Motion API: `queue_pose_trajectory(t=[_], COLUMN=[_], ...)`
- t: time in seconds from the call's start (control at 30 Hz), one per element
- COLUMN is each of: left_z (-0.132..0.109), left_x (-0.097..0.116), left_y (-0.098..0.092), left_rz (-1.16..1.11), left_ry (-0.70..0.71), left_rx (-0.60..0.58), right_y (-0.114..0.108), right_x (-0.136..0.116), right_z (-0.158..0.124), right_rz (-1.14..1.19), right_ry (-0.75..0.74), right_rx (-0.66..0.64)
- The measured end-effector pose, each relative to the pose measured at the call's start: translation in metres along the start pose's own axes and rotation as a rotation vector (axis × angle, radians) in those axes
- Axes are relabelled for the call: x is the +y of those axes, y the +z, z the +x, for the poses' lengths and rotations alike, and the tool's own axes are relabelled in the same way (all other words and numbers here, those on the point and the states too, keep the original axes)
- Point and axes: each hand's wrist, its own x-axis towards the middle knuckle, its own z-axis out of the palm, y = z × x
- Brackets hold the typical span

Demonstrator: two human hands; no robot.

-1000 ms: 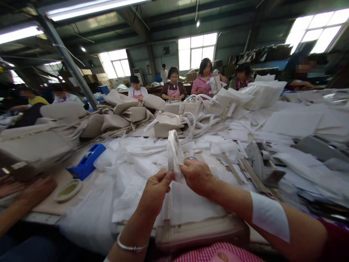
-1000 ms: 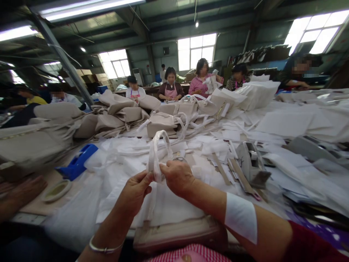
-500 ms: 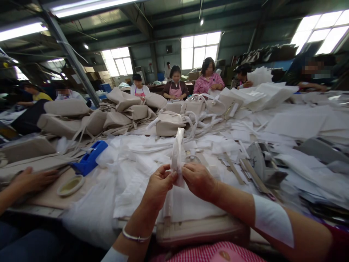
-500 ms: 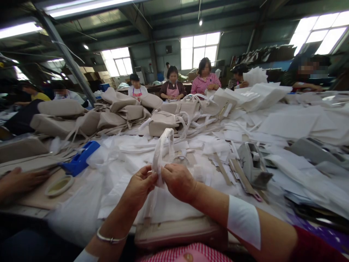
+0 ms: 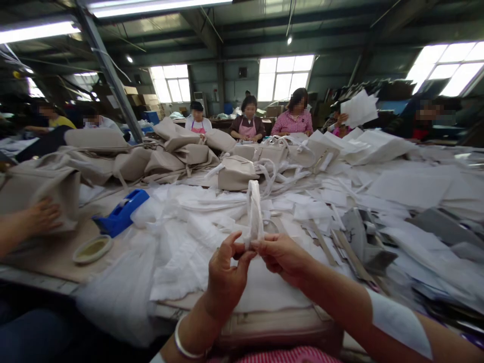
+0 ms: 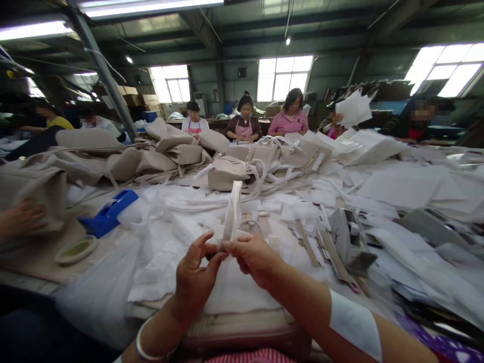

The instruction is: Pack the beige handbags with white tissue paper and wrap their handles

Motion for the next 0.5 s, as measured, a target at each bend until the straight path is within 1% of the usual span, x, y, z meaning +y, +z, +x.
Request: queue_pose_trajectory(t=[0.03, 0.07, 0.1, 0.13, 0.17, 0.23, 0.27, 0.33, 0.37, 0.4, 0.43, 0.5], left_z=[-0.002, -0.004, -0.005, -0.005, -0.005, -0.004, -0.002, 0.001, 0.003, 0.004, 0.006, 0.007], left_x=[-0.001, -0.002, -0.002, -0.002, -0.002, -0.003, -0.003, -0.006, -0.007, -0.008, -0.009, -0.010], left_y=[0.000, 0.000, -0.002, -0.004, -0.007, -0.014, -0.017, -0.021, -0.021, -0.020, -0.019, -0.014], left_rz=[0.031, 0.050, 0.051, 0.029, -0.022, -0.196, -0.313, -0.557, -0.663, -0.750, -0.815, -0.891], left_ry=[0.054, 0.078, 0.067, 0.019, -0.064, -0.301, -0.427, -0.637, -0.708, -0.758, -0.795, -0.848], left_rx=[0.010, 0.014, 0.010, 0.004, 0.000, -0.047, -0.100, -0.253, -0.327, -0.377, -0.393, -0.357], right_y=[0.003, 0.005, 0.007, 0.008, 0.008, 0.007, 0.007, 0.005, 0.004, 0.004, 0.003, 0.002], right_x=[0.002, 0.003, 0.003, 0.003, 0.002, -0.001, -0.001, 0.001, 0.003, 0.006, 0.010, 0.016], right_z=[0.001, 0.001, 0.001, 0.001, 0.000, -0.002, -0.003, -0.004, -0.004, -0.003, -0.002, 0.000], right_rz=[0.054, 0.076, 0.069, 0.030, -0.040, -0.271, -0.417, -0.701, -0.826, -0.939, -1.044, -1.235], right_ry=[0.000, -0.018, -0.049, -0.093, -0.157, -0.358, -0.481, -0.718, -0.817, -0.900, -0.975, -1.104], right_rx=[0.008, 0.008, 0.002, -0.002, -0.001, 0.031, 0.054, 0.060, 0.035, 0.005, -0.024, -0.065])
